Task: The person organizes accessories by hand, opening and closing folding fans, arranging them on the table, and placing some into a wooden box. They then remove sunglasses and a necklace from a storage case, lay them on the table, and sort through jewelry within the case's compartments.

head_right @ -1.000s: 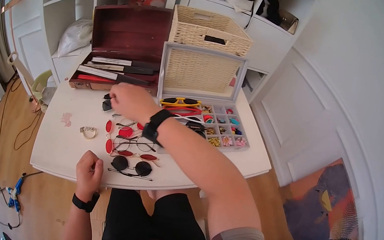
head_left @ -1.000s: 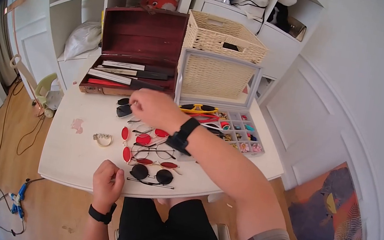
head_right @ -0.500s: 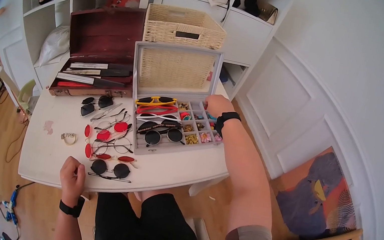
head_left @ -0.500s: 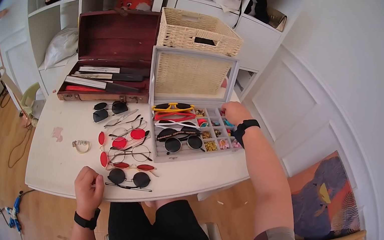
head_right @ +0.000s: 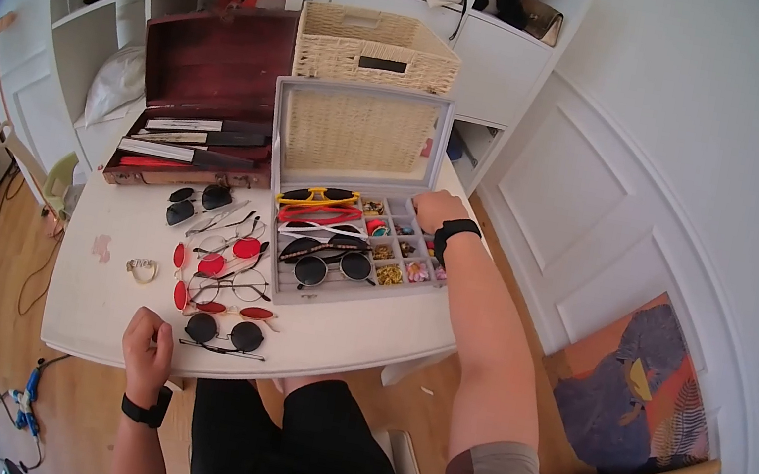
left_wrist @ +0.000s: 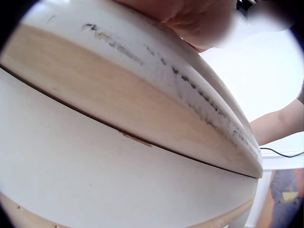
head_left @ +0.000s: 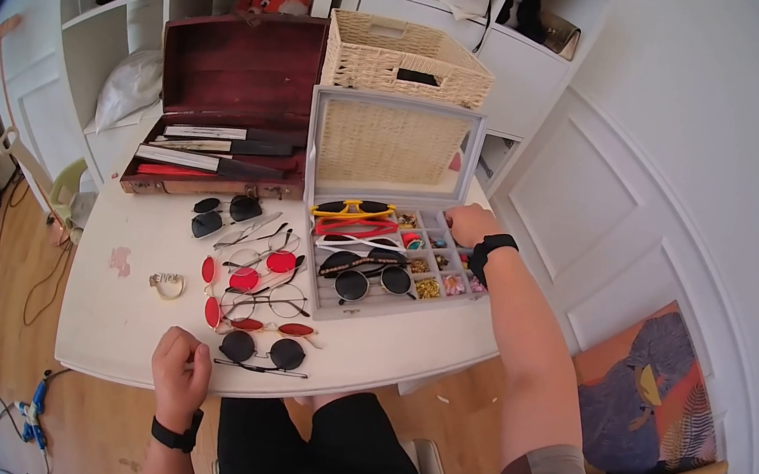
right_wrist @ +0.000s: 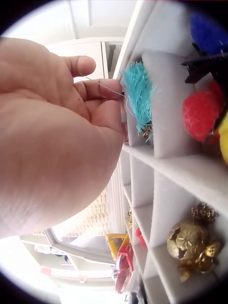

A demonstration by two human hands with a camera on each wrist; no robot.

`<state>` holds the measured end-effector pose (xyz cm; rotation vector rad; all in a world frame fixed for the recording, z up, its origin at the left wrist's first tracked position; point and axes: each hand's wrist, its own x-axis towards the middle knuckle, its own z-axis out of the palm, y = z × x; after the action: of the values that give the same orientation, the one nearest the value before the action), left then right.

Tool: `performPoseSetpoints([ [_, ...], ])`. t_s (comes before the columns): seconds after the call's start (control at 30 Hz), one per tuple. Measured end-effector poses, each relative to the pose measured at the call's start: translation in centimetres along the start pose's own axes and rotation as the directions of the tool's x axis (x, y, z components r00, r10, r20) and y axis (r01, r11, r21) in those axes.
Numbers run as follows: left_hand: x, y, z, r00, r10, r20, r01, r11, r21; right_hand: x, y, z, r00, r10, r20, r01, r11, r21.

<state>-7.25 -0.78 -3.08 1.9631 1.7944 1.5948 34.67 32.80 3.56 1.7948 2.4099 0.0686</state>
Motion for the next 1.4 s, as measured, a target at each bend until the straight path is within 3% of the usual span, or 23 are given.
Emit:
performPoseSetpoints([
  [0.13, 0.1, 0.0, -0.1, 1.0, -0.003, 0.01, 0.003, 1.0, -0.011, 0.9, 1.6, 1.2, 1.0, -0.024, -0.011, 0.025, 0.989, 0.147],
  [0.2, 0.1, 0.0, -0.1, 1.0, -0.005, 0.013, 0.005, 1.0, -0.011, 0.8, 2.4, 1.6, 0.991, -0.049, -0.122, 0.089, 0.935, 0.345],
  [0.3, 0.2, 0.1, -0.1, 1.0, 0.031, -0.001, -0.031, 0.999, -0.012, 0.5, 3.1, 1.4, 0.982, -0.051, -0.183, 0.134, 0.869, 0.476],
  [0.43, 0.3, 0.3, -0.1, 1.0, 0.003, -0.005, -0.003, 0.999, -0.037, -1.2, 2.7, -1.4, 0.995, 0.017, -0.1, 0.042, 0.83, 0.557],
  [0.5, 0.3, 0.1, -0.1, 1.0, -0.011, -0.02, 0.01, 1.0, -0.025, -2.1, 1.8, -2.7, 0.955, -0.006, -0.295, 0.161, 0.851, 0.501],
  [0.57, 0.2, 0.0, -0.4, 1.0, 0.017, 0.011, -0.017, 1.0, 0.004, -1.8, 1.2, -3.6, 0.941, -0.064, -0.333, 0.251, 0.793, 0.556],
  [0.7, 0.5, 0.4, -0.6, 0.999, 0.038, -0.017, -0.038, 0.999, -0.016, -2.8, -3.8, -7.3, 0.906, -0.154, -0.394, 0.356, 0.78, 0.514],
  [0.83, 0.6, 0.6, -0.7, 1.0, 0.016, -0.019, -0.017, 0.999, -0.028, -6.0, -12.1, -11.0, 0.859, -0.288, -0.423, 0.482, 0.736, 0.475],
  [0.93, 0.3, 0.4, -0.8, 0.995, -0.097, 0.011, 0.098, 0.989, -0.114, -8.5, -18.5, -12.6, 0.809, -0.463, -0.362, 0.587, 0.622, 0.518],
  [1.13, 1.0, 0.8, -0.8, 0.991, -0.083, -0.104, 0.068, 0.988, -0.14, -11.0, -26.8, -10.1, 0.643, -0.735, -0.216, 0.751, 0.55, 0.365],
  [1.2, 1.2, 0.8, -1.1, 0.995, -0.056, -0.084, 0.044, 0.99, -0.136, -11.7, -28.7, -8.5, 0.492, -0.823, -0.282, 0.862, 0.418, 0.285],
  [1.3, 0.9, 0.6, -1.2, 0.998, -0.034, -0.044, 0.028, 0.993, -0.117, -12.4, -30.8, -7.3, 0.464, -0.834, -0.298, 0.859, 0.341, 0.382],
  [1.4, 0.6, 0.2, -1.1, 0.999, -0.039, -0.023, 0.037, 0.994, -0.105, -12.4, -31.9, -6.0, 0.406, -0.84, -0.36, 0.891, 0.276, 0.359],
])
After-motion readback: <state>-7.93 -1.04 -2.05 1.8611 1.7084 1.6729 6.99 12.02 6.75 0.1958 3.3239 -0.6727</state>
